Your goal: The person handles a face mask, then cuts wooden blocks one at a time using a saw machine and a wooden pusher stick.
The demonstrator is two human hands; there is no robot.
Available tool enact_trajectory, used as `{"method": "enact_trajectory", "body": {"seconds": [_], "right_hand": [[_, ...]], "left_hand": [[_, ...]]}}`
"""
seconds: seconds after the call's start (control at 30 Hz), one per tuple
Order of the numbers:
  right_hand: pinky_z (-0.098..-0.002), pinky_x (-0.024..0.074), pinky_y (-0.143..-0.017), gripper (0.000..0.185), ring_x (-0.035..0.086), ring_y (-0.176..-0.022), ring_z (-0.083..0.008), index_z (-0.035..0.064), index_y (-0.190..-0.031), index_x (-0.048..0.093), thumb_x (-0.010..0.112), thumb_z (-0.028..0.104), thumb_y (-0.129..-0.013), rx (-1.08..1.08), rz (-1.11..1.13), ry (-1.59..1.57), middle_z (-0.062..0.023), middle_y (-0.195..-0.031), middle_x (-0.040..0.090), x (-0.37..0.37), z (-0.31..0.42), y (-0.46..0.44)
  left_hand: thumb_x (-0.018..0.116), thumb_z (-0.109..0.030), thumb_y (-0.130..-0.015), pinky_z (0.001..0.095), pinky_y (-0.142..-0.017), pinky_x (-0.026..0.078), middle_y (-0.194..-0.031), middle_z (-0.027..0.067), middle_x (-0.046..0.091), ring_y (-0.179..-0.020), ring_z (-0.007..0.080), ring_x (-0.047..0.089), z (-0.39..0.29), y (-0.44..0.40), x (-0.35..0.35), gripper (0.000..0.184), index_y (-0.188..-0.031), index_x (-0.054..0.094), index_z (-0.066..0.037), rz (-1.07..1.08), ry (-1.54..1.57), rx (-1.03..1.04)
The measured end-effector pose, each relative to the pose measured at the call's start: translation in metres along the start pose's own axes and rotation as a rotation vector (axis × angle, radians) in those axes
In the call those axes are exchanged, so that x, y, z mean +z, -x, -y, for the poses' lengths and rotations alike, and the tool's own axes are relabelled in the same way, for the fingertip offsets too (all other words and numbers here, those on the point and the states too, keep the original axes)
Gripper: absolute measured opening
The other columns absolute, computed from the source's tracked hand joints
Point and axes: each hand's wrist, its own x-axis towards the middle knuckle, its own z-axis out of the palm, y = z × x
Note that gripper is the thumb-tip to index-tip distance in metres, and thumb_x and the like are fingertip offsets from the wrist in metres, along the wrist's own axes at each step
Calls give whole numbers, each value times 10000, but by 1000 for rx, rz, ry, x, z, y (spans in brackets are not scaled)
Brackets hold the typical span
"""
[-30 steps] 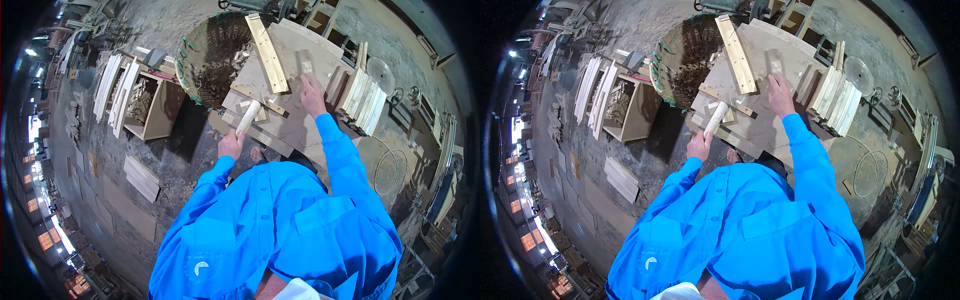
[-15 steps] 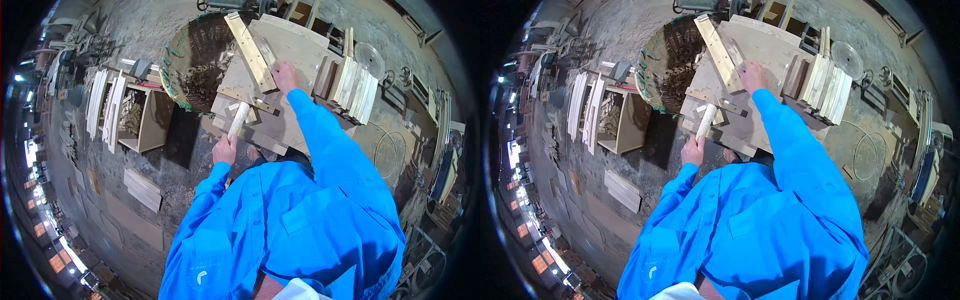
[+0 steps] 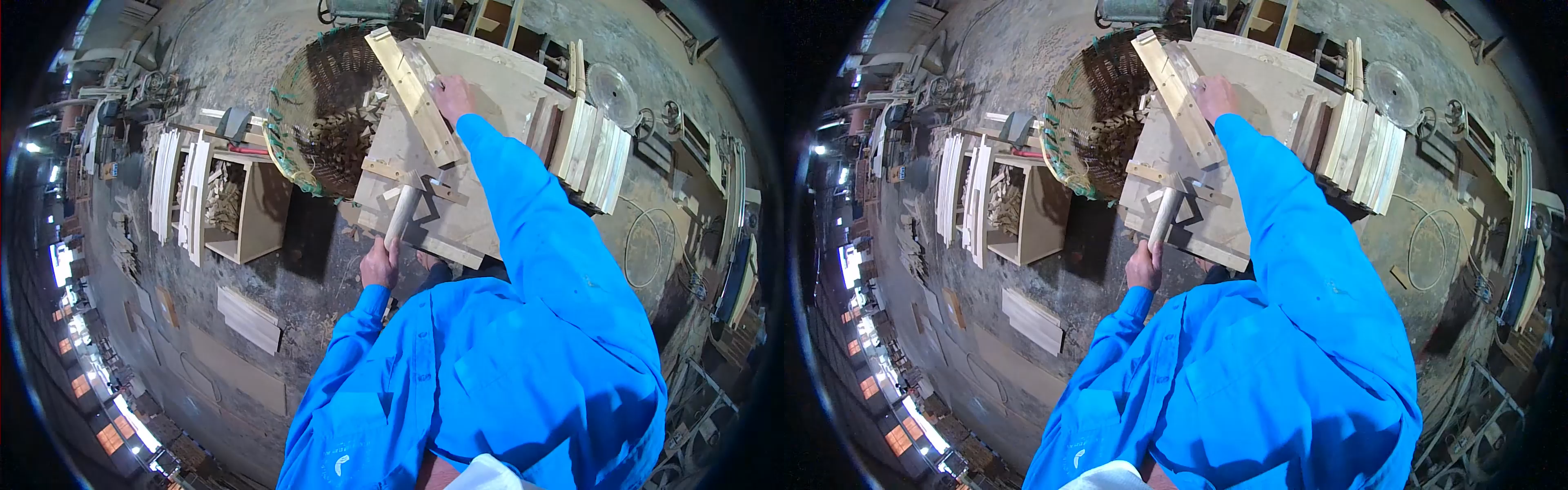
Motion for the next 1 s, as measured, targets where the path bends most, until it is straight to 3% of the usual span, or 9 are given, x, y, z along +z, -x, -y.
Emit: {"method": "enact_trajectory", "body": {"seconds": [0.3, 0.7, 0.77, 1.0], "right_hand": [[-512, 519, -930, 212, 659, -1048, -409, 72, -960, 782, 687, 254, -903, -75, -37, -37, -213, -1032, 728, -6, 5, -6], [-521, 530, -902, 215, 674, -1033, -418, 104, -969, 801, 696, 278, -900, -28, -23, -89, -198, -1068, 737, -12, -6, -36], [-520, 536, -898, 218, 680, -1019, -418, 109, -980, 804, 697, 281, -899, -19, -11, -86, -192, -1062, 741, -15, -12, -51], [-499, 547, -915, 210, 689, -1011, -406, 112, -977, 811, 678, 254, -897, -17, -6, -67, -192, -1030, 746, -19, -23, -93]], "left_hand": [[476, -502, -1076, 578, -682, 523, -807, 265, 685, -778, 485, 676, 2, -3, 3, 500, -924, 548, -32, 6, 1, -5], [506, -480, -1071, 581, -680, 518, -782, 264, 671, -753, 493, 670, -12, -31, 9, 489, -918, 547, -18, 6, 26, 12], [469, -516, -1076, 603, -716, 500, -839, 285, 682, -823, 507, 670, -20, -44, 12, 503, -989, 590, -35, 30, 28, -28], [446, -531, -1078, 606, -727, 490, -850, 291, 681, -831, 520, 661, -50, -77, 8, 522, -990, 586, -37, 59, 34, -49]]}}
